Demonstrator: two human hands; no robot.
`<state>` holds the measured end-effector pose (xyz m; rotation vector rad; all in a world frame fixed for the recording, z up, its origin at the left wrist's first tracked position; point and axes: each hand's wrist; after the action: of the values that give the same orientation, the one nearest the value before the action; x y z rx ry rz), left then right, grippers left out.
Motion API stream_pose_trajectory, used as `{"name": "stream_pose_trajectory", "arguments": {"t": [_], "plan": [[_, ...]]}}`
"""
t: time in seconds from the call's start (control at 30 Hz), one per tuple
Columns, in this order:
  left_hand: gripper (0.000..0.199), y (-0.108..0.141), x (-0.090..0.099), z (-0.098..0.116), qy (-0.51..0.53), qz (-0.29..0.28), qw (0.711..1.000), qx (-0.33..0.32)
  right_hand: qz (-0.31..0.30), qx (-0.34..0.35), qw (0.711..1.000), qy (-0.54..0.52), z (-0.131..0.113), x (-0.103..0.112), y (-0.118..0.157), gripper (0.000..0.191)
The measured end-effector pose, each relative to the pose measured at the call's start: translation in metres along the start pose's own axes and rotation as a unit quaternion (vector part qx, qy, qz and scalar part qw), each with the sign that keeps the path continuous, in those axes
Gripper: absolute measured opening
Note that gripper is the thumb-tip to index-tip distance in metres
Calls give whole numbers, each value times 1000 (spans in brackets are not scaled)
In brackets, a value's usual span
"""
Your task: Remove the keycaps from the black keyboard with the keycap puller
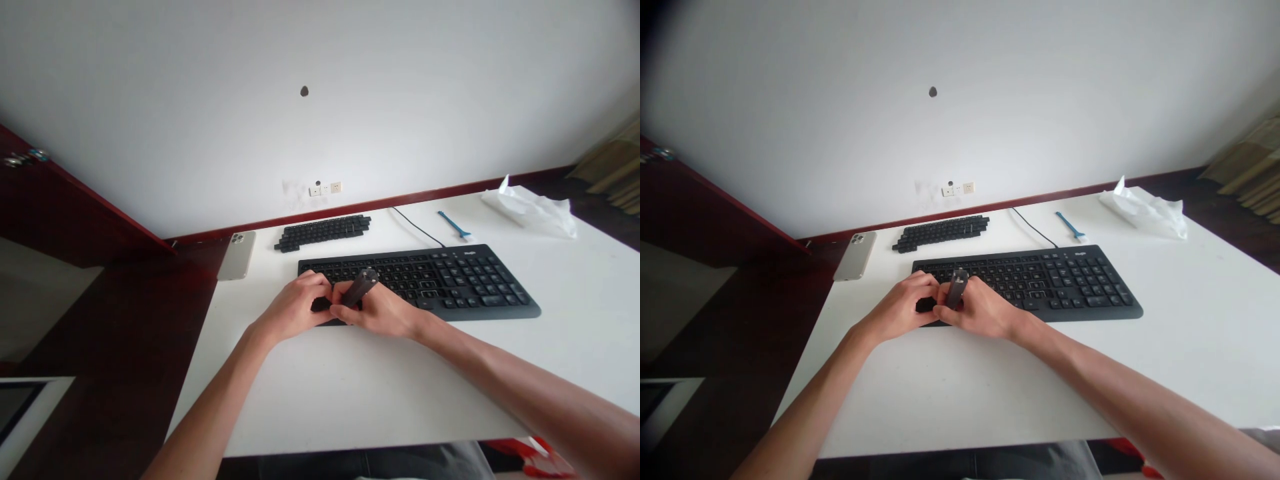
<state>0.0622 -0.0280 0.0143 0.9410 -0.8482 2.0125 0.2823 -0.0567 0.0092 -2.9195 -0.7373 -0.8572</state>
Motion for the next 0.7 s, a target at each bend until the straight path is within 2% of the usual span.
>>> {"name": "stream_pose_trajectory", "arguments": {"t": [0.13,0.23,0.4,0.63,0.7], "plan": [[15,0,0,-2,3,9,1000,-7,-14,-28,999,-8,-7,-3,-2,34],[11,2,-3,-5,21,22,999,-16,2,-46,999,-1,-8,-8,-5,40],[11,5,-9,-12,61,35,997,-10,47,-20,999,-12,0,-17,-5,35],[13,6,-12,-17,76,47,996,-19,58,-13,998,-29,8,-20,-3,34],[26,7,-15,-16,54,46,997,-25,56,-6,998,-21,10,-21,-4,31]]}}
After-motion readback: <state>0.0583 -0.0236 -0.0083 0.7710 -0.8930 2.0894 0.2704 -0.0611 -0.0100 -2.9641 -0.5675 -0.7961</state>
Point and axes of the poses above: each hand's wrist, its own y-axis away from the middle knuckle, its own x-axis out of the back of the hand, z = x × y, and after that the axes turned 14 degrees about -x, right-handed
